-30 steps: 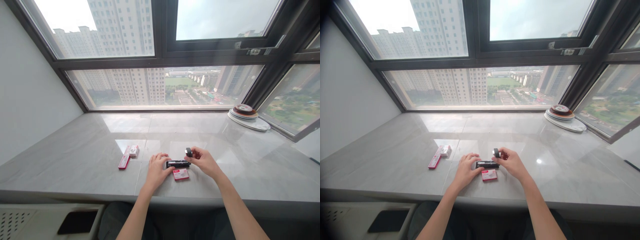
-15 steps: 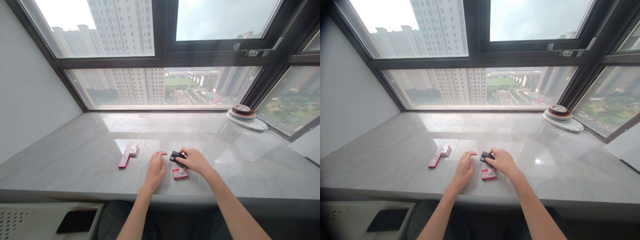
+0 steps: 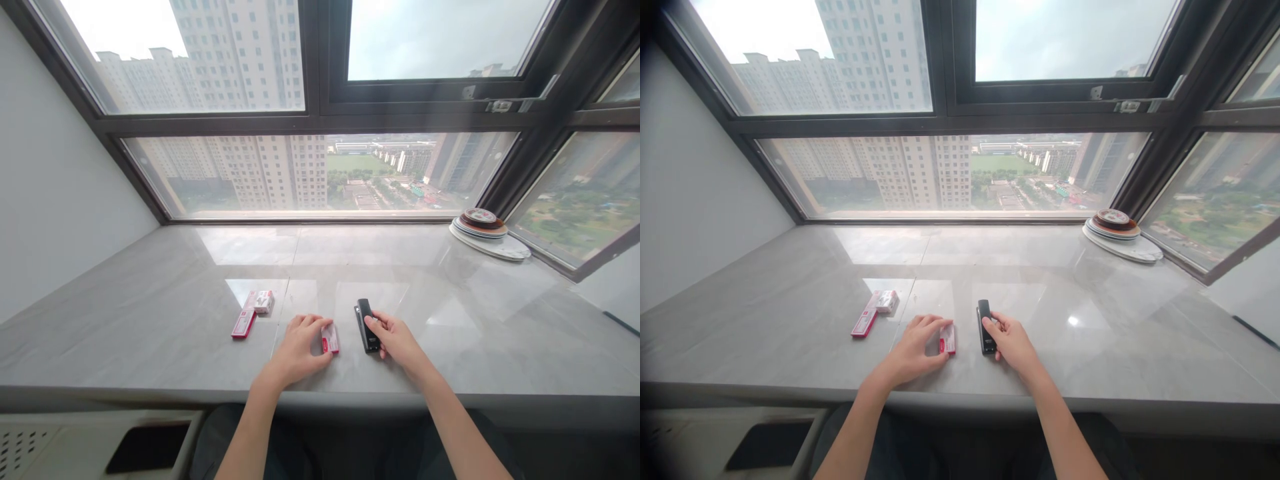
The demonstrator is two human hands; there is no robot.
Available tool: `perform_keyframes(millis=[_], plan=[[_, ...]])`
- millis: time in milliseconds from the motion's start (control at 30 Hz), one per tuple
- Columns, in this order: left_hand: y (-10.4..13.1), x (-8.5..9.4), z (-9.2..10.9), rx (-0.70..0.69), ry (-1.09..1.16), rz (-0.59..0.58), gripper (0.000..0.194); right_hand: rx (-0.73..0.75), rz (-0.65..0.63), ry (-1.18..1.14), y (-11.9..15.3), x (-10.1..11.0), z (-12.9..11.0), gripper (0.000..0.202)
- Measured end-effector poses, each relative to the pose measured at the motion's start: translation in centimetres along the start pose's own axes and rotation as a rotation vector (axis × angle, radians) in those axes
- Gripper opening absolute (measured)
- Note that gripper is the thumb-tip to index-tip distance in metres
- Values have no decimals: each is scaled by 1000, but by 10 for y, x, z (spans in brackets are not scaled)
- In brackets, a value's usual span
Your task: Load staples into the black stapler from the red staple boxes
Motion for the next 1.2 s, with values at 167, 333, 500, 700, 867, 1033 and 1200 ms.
perform_keyframes(millis=[167, 333, 500, 700, 867, 1033, 1200], plan=[[-6, -12, 12, -29, 37, 17, 67, 28, -19, -17, 11, -31, 3, 63], [-5, -16, 18, -24, 114, 32, 78, 39, 45, -8, 12, -37, 4, 63], [15, 13, -29, 340, -9, 310, 40, 61, 81, 20, 15, -35, 3, 62], [72, 45, -128, 1005, -346, 439, 60, 69, 84, 33, 16, -35, 1, 59], [64, 24, -106, 598, -337, 144, 47, 75, 86, 37, 16, -34, 0, 58], [44, 12, -50, 238, -96, -7, 60, 74, 77, 34, 17, -35, 0, 57], [12, 13, -17, 118, 94, 39, 55, 72, 74, 32, 16, -34, 0, 59]])
Point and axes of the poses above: each hand's wrist, its own y-axis away from the middle knuckle, its own x-axis out of the back of the hand, z = x × y, the point moved 5 cm from there along -y, towards the middle knuckle, and after that the axes turned 15 degrees about -y, right-handed, at the moved point
